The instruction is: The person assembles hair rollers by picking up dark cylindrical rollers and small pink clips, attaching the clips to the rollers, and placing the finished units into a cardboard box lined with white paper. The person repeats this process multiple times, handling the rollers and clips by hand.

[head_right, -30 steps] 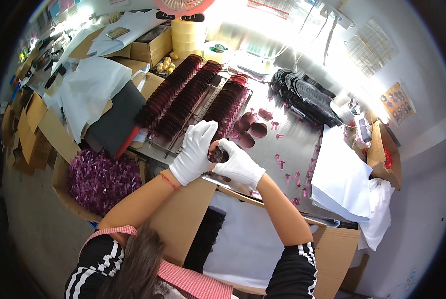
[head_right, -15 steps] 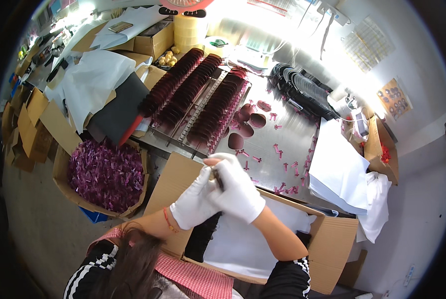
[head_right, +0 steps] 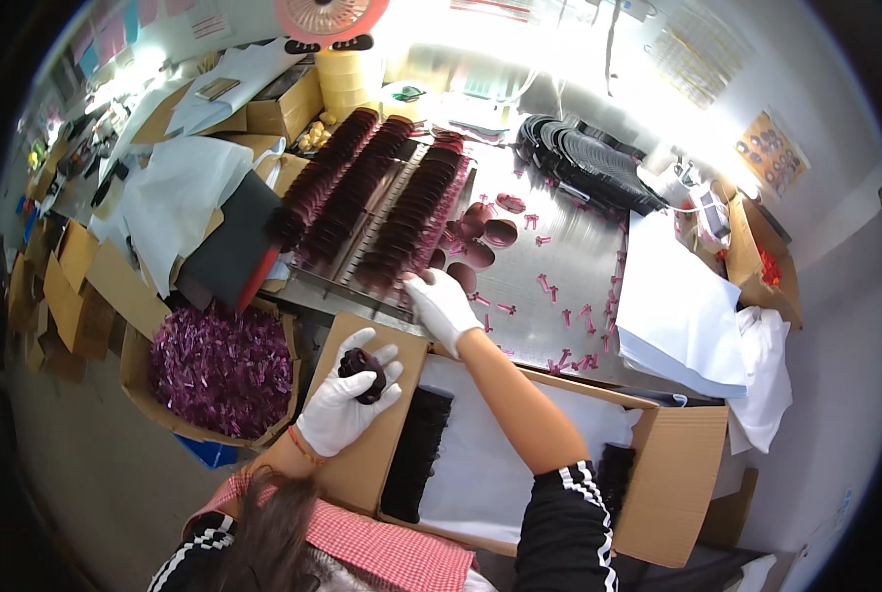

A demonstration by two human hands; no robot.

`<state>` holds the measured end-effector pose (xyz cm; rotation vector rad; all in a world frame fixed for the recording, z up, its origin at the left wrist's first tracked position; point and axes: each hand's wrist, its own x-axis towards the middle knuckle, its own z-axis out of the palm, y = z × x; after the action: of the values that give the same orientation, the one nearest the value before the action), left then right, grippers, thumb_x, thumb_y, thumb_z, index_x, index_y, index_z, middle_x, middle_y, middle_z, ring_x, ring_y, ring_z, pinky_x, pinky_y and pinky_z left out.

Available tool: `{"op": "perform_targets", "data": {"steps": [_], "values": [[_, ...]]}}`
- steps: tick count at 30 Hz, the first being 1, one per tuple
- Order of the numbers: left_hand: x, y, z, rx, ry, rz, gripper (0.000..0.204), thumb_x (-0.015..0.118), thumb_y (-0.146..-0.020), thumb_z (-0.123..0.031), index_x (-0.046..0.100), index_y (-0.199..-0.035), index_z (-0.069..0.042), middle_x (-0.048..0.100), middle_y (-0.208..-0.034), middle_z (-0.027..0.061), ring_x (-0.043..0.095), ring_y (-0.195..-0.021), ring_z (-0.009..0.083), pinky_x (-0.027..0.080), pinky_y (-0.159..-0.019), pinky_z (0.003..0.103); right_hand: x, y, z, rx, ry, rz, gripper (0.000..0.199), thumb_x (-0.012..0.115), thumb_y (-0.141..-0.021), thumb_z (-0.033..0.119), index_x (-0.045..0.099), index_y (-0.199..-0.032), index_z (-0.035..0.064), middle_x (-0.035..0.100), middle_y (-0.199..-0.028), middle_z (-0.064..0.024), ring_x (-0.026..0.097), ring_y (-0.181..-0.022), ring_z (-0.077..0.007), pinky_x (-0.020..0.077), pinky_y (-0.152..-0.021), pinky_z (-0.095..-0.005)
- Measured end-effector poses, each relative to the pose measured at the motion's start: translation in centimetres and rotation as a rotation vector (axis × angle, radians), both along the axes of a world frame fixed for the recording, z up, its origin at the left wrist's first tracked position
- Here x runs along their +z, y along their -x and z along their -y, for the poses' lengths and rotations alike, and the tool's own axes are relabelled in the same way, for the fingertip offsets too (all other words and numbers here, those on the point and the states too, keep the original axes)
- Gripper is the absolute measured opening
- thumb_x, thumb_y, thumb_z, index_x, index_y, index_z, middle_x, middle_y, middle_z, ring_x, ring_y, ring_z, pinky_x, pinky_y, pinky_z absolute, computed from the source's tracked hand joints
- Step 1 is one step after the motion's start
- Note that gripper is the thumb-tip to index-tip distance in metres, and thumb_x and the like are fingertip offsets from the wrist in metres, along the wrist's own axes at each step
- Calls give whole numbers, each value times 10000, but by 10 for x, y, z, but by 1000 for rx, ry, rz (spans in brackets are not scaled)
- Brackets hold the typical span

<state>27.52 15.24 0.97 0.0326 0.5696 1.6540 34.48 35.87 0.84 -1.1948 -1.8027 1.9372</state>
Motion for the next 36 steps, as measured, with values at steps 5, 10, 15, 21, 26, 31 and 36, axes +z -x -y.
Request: {"op": "perform_targets", "data": {"steps": [5, 10, 15, 21, 26, 31, 36], "values": [[-16, 17, -2, -87, -76, 108, 349, 515, -1032, -288, 467, -1353, -159, 578, -1270, 145, 634, -1091, 258, 594, -880, 346, -33, 42, -18, -3, -390, -8, 438, 495, -987, 382, 563, -1071, -42, 598, -935, -163, 575, -874, -274, 459, -813, -358], [-24, 25, -11, -125, -91, 348, 423, 458, -1042, -399, 478, -1352, -112, 556, -1335, 130, 597, -1191, 265, 585, -925, 355, -52, 12, -69, 175, -860, -60, 501, 410, -1006, 457, 653, -1120, 34, 666, -1104, -209, 607, -1067, -370, 470, -940, -401], [-16, 22, -21, -87, -101, 141, 436, 576, -990, -148, 458, -1409, -156, 525, -1383, 150, 536, -1279, 283, 523, -1036, 368, -29, -8, -76, 230, -1100, 293, 354, 674, -838, 334, 695, -1124, 127, 624, -1071, -125, 629, -1010, -303, 517, -878, -395], [-23, 25, -38, -212, -161, 65, 541, 666, -904, -16, 469, -1389, -151, 503, -1399, 152, 537, -1272, 288, 512, -1054, 364, -34, 8, -72, 409, -1488, 354, 331, 707, -810, 309, 690, -1027, 60, 599, -964, -118, 627, -889, -275, 531, -757, -389], [-15, 16, -49, -126, -142, 119, 496, 643, -951, -119, 453, -1406, -162, 516, -1399, 113, 486, -1323, 300, 477, -1082, 397, -33, -5, -85, 334, -1641, 287, 241, 690, -837, 267, 674, -972, 68, 621, -845, -71, 642, -777, -269, 529, -657, -392], [-15, -3, -71, -61, -173, 51, 581, 651, -953, -158, 397, -1468, -248, 440, -1470, 76, 471, -1338, 280, 446, -1111, 419, 11, -38, -44, -196, -272, -148, 223, 636, -876, 176, 628, -1016, 2, 658, -825, -79, 624, -787, -121, 511, -737, -299], [-15, -10, -77, -107, -173, 128, 485, 632, -971, -236, 445, -1419, -245, 476, -1394, 66, 484, -1322, 284, 479, -1081, 441, 7, -47, -17, -54, -681, 4, 244, 716, -817, 259, 672, -929, 46, 637, -912, -117, 643, -860, -282, 511, -781, -378]]}}
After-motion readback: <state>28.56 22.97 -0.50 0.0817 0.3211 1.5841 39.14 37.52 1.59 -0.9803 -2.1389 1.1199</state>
